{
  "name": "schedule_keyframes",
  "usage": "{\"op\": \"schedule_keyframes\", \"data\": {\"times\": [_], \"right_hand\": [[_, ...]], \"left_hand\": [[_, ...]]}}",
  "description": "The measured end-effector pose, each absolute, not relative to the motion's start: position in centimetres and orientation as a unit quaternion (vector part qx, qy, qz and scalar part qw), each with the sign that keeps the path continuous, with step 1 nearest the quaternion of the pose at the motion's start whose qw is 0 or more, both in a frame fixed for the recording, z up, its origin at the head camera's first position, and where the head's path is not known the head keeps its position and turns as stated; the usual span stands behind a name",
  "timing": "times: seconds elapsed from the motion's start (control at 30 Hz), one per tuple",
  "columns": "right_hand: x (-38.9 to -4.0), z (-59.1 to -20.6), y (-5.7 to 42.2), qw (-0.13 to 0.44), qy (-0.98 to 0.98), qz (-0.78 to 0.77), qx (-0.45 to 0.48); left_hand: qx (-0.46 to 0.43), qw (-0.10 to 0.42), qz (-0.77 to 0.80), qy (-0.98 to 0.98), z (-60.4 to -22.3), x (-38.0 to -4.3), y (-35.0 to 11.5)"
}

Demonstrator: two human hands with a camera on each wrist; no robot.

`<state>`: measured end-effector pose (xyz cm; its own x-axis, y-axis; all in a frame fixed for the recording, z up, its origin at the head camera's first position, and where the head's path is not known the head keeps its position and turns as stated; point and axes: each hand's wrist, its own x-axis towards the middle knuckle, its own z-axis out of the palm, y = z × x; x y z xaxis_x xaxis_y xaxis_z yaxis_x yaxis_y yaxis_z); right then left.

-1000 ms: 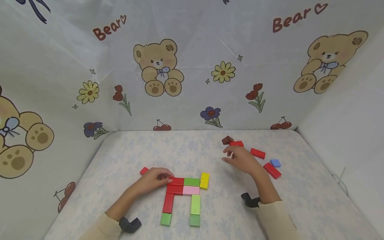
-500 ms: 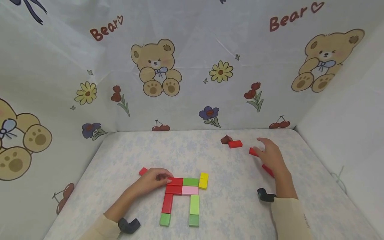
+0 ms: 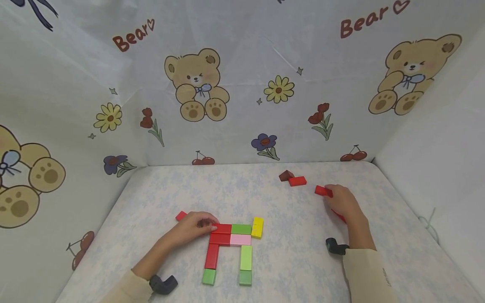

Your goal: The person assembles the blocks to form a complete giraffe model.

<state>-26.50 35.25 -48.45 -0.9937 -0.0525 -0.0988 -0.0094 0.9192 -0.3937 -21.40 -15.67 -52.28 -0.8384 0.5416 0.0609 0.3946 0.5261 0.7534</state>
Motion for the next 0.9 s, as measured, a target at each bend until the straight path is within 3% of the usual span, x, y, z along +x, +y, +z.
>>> {"op": "schedule_keyframes", "data": {"times": [0.9], "right_hand": [[-27.06,-48.96,34.6,0.101,0.956,-0.266,-0.068]], "left_hand": [[0.27,0.093,0.407,0.868,-52.5,-21.6,-15.62]]}}
